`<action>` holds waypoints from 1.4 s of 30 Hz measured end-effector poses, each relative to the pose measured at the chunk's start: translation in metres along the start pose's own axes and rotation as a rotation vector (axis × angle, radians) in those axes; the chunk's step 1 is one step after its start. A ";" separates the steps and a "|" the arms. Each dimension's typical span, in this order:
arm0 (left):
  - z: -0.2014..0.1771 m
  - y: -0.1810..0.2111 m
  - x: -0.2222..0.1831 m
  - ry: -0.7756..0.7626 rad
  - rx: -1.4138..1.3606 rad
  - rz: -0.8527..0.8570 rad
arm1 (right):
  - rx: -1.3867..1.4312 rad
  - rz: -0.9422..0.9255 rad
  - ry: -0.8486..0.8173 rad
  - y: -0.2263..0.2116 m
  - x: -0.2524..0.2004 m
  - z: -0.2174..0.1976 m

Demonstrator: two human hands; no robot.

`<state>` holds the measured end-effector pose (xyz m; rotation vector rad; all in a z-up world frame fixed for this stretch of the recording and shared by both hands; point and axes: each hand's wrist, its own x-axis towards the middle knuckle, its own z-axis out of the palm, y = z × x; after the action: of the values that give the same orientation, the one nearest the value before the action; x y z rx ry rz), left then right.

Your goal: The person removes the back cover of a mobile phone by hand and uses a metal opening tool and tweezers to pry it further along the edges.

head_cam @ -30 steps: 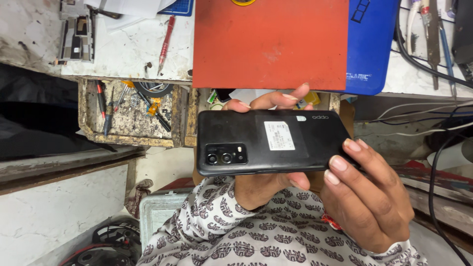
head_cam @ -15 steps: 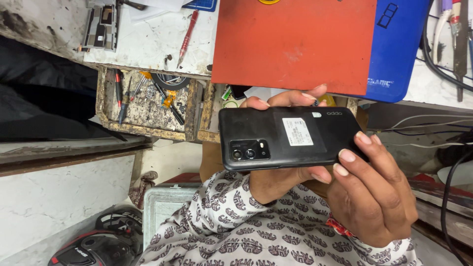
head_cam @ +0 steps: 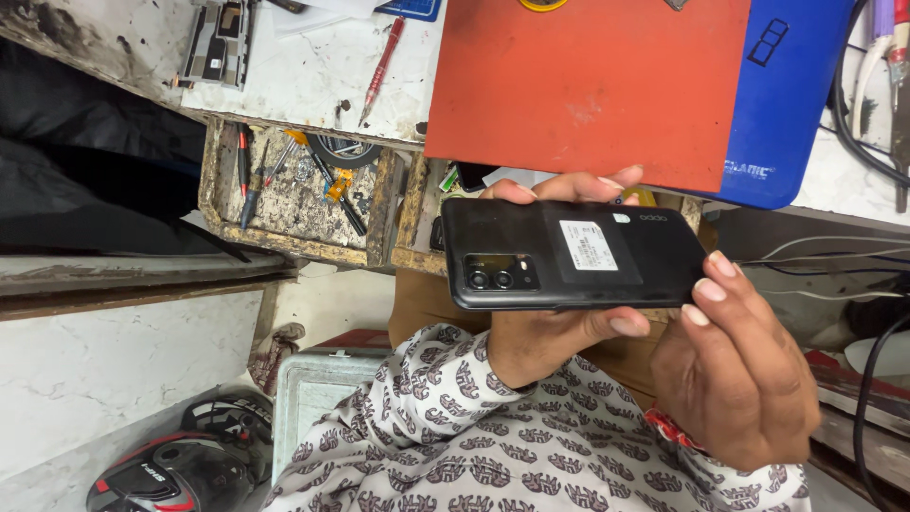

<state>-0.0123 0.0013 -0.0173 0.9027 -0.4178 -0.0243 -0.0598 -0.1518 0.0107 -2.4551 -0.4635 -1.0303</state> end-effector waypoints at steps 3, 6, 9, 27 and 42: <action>0.002 0.017 0.008 -0.047 -0.100 -0.031 | 0.090 0.133 0.035 0.001 0.009 0.003; -0.006 0.037 0.021 -0.106 -0.300 -0.136 | 0.774 0.536 -0.026 0.001 0.020 0.002; -0.011 0.039 0.029 -0.098 -0.449 -0.298 | 1.306 0.855 -0.074 0.003 0.019 0.002; -0.049 0.053 0.015 -0.358 0.667 -0.027 | 0.147 -0.306 0.039 0.024 0.017 -0.001; -0.043 0.056 0.025 -0.374 0.710 -0.029 | 0.235 -0.295 -0.132 0.008 0.031 -0.004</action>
<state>0.0174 0.0641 0.0101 1.6147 -0.7867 -0.0746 -0.0380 -0.1568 0.0335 -2.2950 -0.9563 -0.8672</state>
